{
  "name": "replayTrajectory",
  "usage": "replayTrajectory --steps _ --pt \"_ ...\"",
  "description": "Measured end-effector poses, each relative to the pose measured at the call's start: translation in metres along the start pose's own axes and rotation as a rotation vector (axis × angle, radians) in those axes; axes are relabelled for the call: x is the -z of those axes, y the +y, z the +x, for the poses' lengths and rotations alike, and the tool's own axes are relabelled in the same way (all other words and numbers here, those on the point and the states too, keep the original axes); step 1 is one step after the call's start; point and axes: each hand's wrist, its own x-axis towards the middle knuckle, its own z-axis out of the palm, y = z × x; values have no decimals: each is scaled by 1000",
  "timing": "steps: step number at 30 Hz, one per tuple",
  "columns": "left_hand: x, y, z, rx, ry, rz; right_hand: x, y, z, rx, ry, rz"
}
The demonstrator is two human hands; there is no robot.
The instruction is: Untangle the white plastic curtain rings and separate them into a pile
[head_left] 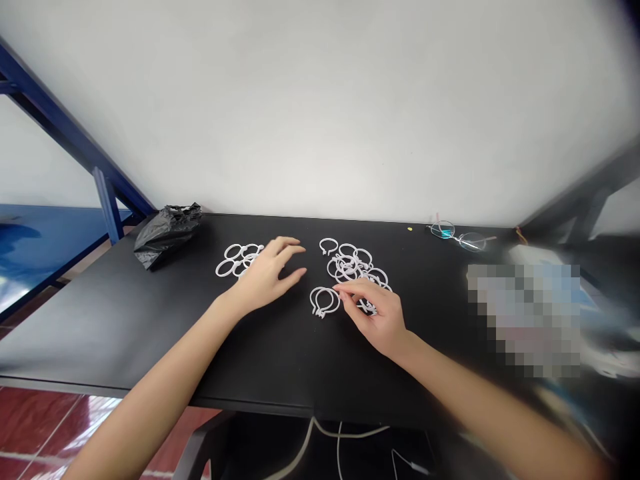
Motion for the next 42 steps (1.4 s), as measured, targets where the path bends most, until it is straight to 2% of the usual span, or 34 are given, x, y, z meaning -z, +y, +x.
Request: replayTrajectory --steps 3,5,9,14,17,22,29,36,42 --pt "-8 13 -2 -35 -193 -232 1 0 0 8 19 -14" --pt "-11 17 -3 -37 -295 -312 1 1 1 16 27 -16" --pt "-16 20 -3 -13 -362 -341 1 3 1 22 27 -8" --pt "-18 23 -2 10 -338 -362 -2 6 -1 -10 -44 -51" --pt "-19 24 -1 13 -284 -378 -3 7 -1 33 -93 -89" --pt "-23 22 -2 17 -185 -402 -3 8 0 -4 -66 -118" --pt "-28 23 -4 55 -213 -490 -1 11 0 -68 -78 -117" --pt "-32 26 -5 37 -142 -536 -1 9 0 -253 27 39" --pt "-30 25 -4 81 -247 -626 4 5 2 -213 243 32"
